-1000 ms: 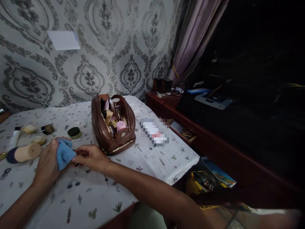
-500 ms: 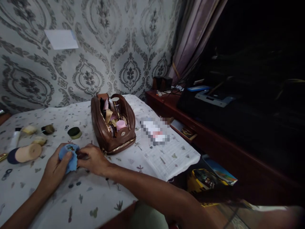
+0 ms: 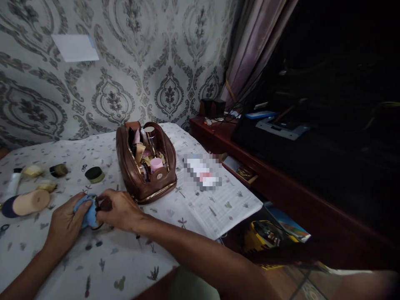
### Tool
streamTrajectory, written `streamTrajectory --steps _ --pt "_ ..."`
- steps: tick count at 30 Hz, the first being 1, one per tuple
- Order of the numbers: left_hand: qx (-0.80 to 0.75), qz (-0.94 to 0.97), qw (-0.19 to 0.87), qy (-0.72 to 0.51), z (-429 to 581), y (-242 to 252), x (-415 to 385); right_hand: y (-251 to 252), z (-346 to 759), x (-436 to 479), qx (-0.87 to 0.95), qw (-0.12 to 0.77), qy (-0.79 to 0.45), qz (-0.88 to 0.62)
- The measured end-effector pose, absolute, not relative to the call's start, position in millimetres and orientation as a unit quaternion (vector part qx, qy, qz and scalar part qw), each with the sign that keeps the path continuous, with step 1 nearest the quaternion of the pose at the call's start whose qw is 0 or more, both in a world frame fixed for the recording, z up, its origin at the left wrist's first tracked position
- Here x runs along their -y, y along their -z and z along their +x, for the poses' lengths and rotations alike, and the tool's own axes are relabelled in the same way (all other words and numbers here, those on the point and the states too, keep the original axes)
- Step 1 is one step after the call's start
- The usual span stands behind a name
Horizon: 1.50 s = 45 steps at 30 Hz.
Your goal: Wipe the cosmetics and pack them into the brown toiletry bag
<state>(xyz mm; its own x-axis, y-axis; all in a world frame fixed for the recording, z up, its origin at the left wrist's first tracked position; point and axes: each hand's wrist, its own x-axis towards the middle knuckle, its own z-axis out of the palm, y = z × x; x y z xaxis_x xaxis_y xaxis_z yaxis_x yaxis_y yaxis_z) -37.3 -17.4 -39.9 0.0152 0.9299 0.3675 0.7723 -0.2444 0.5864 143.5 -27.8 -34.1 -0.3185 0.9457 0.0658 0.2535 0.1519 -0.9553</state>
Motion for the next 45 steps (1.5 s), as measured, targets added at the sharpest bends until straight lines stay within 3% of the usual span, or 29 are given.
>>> streamTrajectory --steps 11,17,25,42,45 --pt "-0.548 0.754 0.158 -0.326 -28.6 35.4 23.0 41.3 144.1 19.7 0.637 0.429 -0.506 -0.393" --pt "-0.508 0.794 0.182 -0.279 -32.1 38.0 17.2 49.8 142.0 17.4 0.661 0.489 -0.422 -0.383" --pt "-0.477 0.821 0.188 -0.252 -41.0 37.8 12.4 52.2 142.4 20.5 0.616 0.562 -0.408 -0.372" --pt "-0.432 0.743 0.388 -0.334 -51.9 31.6 7.7 40.1 143.5 23.0 0.583 0.565 -0.470 -0.346" --pt "-0.439 0.730 0.385 -0.355 -55.0 32.1 7.5 40.4 142.2 22.9 0.572 0.568 -0.481 -0.345"
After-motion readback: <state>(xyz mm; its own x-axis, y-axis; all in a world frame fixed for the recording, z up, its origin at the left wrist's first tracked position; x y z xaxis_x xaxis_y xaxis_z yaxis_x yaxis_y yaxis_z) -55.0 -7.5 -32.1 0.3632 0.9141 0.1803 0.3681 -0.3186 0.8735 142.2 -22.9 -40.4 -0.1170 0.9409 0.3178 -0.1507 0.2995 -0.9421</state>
